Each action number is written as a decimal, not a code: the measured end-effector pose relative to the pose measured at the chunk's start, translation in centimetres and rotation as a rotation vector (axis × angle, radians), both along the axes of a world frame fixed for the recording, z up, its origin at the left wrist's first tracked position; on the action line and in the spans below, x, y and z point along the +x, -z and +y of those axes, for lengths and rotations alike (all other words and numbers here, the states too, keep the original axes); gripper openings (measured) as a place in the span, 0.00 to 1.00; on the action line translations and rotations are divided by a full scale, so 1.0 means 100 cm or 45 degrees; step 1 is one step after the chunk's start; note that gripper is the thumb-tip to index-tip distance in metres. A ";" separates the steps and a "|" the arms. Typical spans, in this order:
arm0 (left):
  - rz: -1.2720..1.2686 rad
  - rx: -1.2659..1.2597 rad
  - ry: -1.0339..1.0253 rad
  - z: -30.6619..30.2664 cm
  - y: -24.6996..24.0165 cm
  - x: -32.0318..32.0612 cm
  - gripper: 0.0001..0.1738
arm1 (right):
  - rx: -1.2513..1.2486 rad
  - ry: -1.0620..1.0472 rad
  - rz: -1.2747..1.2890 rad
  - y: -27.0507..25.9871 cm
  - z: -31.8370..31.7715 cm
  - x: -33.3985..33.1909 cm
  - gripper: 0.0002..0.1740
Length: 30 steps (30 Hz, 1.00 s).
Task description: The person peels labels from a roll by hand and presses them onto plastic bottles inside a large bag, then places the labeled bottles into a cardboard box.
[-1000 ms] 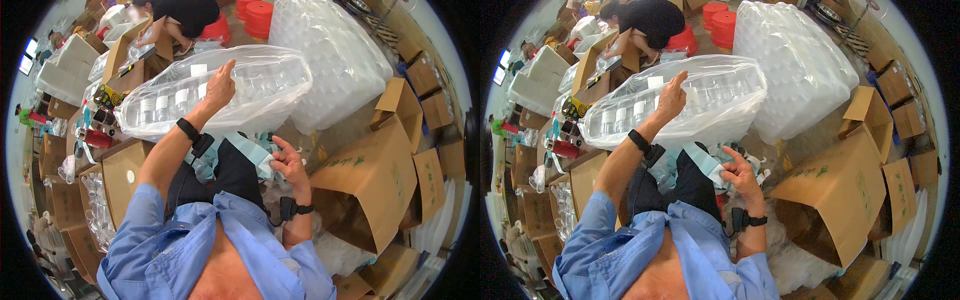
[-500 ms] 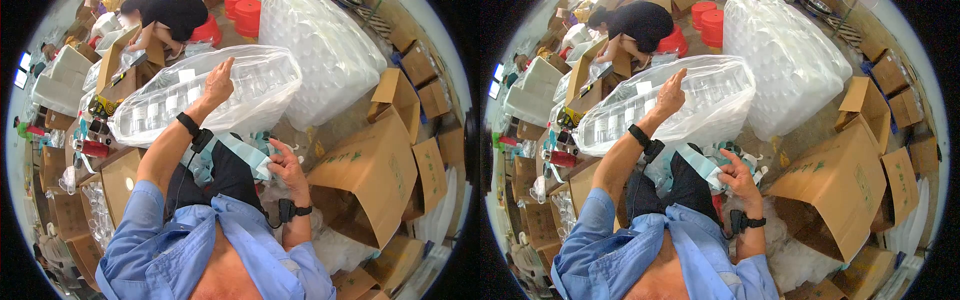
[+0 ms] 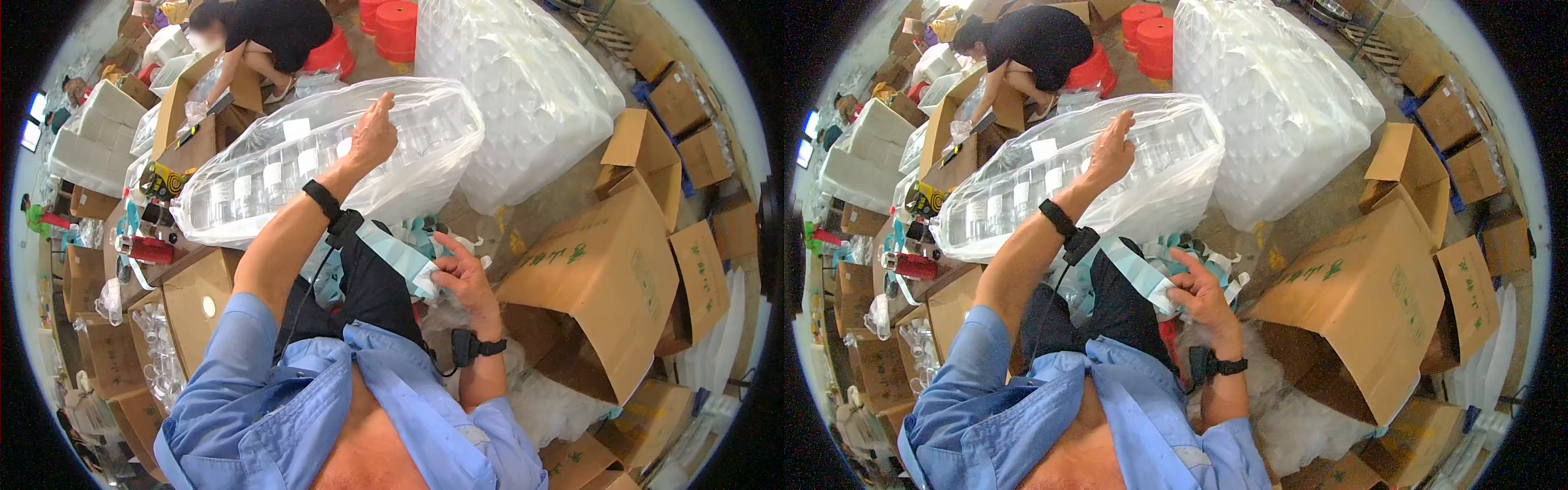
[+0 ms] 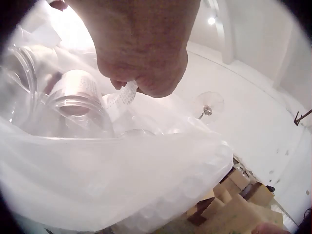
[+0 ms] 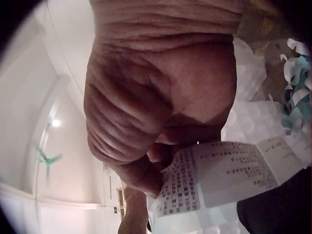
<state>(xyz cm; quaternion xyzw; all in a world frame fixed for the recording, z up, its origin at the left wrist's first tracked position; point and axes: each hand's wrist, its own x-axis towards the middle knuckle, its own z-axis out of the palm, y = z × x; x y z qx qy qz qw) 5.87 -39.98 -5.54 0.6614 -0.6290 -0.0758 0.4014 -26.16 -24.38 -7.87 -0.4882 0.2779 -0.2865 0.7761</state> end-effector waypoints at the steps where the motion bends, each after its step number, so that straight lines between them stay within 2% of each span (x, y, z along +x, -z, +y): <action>1: 0.023 0.005 0.008 -0.001 0.000 -0.003 0.35 | -0.013 -0.010 0.012 -0.001 0.000 0.000 0.43; 6: 0.291 -0.036 0.060 0.015 -0.005 -0.011 0.35 | -0.014 -0.034 0.010 -0.004 0.001 0.001 0.43; 9: 0.183 -0.145 0.124 0.037 -0.004 -0.010 0.35 | -0.015 -0.033 0.030 -0.004 0.003 0.004 0.42; 12: 0.042 0.120 0.171 0.052 -0.002 -0.011 0.34 | 0.018 -0.044 0.021 -0.006 0.005 0.011 0.42; 15: -0.435 0.142 0.201 0.053 -0.007 -0.017 0.32 | 0.028 -0.087 0.025 -0.004 0.006 0.017 0.42; 19: -0.657 0.309 0.314 0.043 -0.026 -0.018 0.31 | 0.006 -0.117 0.056 -0.012 0.011 0.025 0.43; 20: -0.737 0.230 0.303 0.038 -0.013 -0.015 0.30 | -0.004 -0.120 0.074 -0.018 0.011 0.029 0.43; 23: -0.886 0.161 0.369 0.049 -0.026 -0.013 0.29 | -0.020 -0.158 0.095 -0.035 0.012 0.037 0.43; 24: -0.839 -0.071 0.367 0.058 -0.030 -0.012 0.27 | -0.023 -0.161 0.096 -0.035 0.012 0.038 0.43; 27: -0.208 -0.006 0.339 0.108 -0.046 -0.017 0.26 | -0.026 -0.153 0.103 -0.035 0.012 0.041 0.43; 30: 0.178 0.338 0.453 0.181 -0.053 -0.021 0.28 | -0.054 -0.168 0.112 -0.036 0.014 0.050 0.43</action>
